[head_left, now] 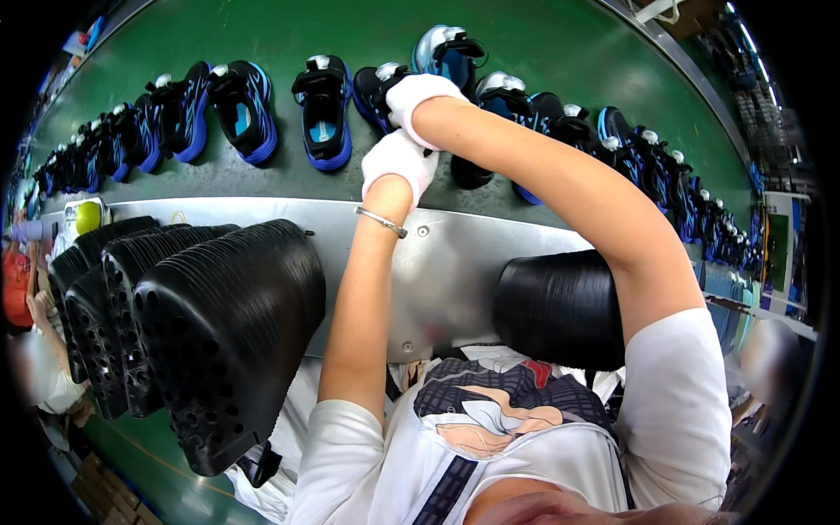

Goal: The person places black plastic components onto blue and black shoes on a conveyor belt and then removes the completed shoes from the belt.

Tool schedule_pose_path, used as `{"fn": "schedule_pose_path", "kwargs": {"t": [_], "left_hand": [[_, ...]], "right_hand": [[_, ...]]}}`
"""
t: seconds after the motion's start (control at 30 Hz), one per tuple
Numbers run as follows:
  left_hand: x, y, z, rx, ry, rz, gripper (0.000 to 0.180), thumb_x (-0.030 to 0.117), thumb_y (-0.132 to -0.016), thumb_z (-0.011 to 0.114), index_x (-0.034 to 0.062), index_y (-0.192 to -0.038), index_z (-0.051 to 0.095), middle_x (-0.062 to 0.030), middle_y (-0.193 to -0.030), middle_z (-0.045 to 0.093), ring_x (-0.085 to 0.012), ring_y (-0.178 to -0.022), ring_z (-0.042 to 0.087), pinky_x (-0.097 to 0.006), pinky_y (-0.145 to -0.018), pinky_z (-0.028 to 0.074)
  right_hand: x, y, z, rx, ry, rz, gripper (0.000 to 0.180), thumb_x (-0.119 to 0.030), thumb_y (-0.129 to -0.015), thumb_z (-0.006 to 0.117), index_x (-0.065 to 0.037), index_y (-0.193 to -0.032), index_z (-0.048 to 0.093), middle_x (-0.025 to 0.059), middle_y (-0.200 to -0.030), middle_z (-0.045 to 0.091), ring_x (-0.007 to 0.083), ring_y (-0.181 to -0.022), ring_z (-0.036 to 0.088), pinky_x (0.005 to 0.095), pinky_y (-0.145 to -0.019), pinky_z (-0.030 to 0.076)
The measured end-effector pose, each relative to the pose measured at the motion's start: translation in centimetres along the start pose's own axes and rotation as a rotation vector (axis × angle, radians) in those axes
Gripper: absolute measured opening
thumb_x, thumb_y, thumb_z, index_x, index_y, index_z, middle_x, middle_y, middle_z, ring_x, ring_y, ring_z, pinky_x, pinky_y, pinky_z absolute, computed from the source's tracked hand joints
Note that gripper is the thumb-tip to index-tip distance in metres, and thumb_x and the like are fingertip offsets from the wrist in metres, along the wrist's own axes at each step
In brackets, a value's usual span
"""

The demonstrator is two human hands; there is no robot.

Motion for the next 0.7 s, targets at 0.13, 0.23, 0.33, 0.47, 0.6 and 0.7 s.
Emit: {"fn": "schedule_pose_path", "kwargs": {"t": [0.13,0.23,0.33,0.47,0.6,0.7], "left_hand": [[0.9,-0.1,-0.8,0.065,-0.016,0.146,0.042,0.042,-0.078,0.058,0.0085,-0.102,0.068,-0.0178,-0.100,0.066,-0.0344,-0.096,0.062,-0.039,-0.085,0.049],[0.0,-0.3,-1.8,0.112,-0.083,0.121,0.042,0.043,-0.080,0.059,0.0076,-0.100,0.068,-0.0177,-0.106,0.064,-0.0341,-0.100,0.060,-0.039,-0.086,0.048],[0.6,0.8,-4.1,0.296,-0.307,0.033,0.038,0.040,-0.078,0.063,0.0095,-0.100,0.068,-0.0135,-0.101,0.063,-0.0325,-0.096,0.059,-0.040,-0.083,0.049],[6.4,1.8,-5.5,0.666,-0.290,0.281,0.036,0.033,-0.077,0.067,0.0111,-0.106,0.066,-0.0091,-0.109,0.061,-0.0310,-0.096,0.056,-0.039,-0.083,0.049],[7.6,-0.8,-1.9,0.408,-0.208,0.404,0.036,0.029,-0.082,0.063,0.0072,-0.111,0.062,-0.0135,-0.115,0.059,-0.0352,-0.101,0.057,-0.042,-0.088,0.047],[6.6,-2.2,-0.5,0.274,-0.176,0.336,0.036,0.032,-0.084,0.060,0.0061,-0.110,0.062,-0.0186,-0.107,0.062,-0.0369,-0.100,0.058,-0.043,-0.087,0.047]], "right_hand": [[1.7,1.5,-1.2,-0.021,-0.081,-0.061,0.030,-0.025,-0.087,0.054,-0.005,-0.107,0.065,0.0169,-0.108,0.066,0.0325,-0.099,0.063,0.0400,-0.084,0.052],[3.2,5.1,-2.6,0.042,-0.126,-0.130,0.036,-0.034,-0.088,0.048,-0.004,-0.104,0.061,0.0201,-0.094,0.066,0.0373,-0.090,0.064,0.0442,-0.080,0.051],[5.2,8.9,-2.3,0.005,0.096,-0.114,0.038,-0.034,-0.086,0.049,-0.005,-0.100,0.068,0.0189,-0.097,0.067,0.0350,-0.090,0.065,0.0433,-0.079,0.052],[9.5,12.0,2.3,-0.162,0.028,-0.207,0.050,-0.044,-0.086,0.051,-0.006,-0.117,0.060,0.0167,-0.115,0.061,0.0329,-0.102,0.061,0.0413,-0.087,0.050],[11.7,12.5,5.0,-0.173,0.028,-0.285,0.045,-0.039,-0.086,0.056,-0.010,-0.121,0.056,0.0126,-0.118,0.056,0.0326,-0.104,0.059,0.0409,-0.087,0.049],[13.8,14.1,5.4,-0.209,0.082,-0.255,0.038,-0.029,-0.083,0.061,-0.015,-0.119,0.059,0.0096,-0.113,0.058,0.0313,-0.103,0.059,0.0400,-0.084,0.049]]}}
Point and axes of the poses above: each hand's wrist, its own y-axis away from the middle knuckle, its own z-axis out of the palm, x = y × z, the point moved 6 cm from there along -y, towards the middle knuckle
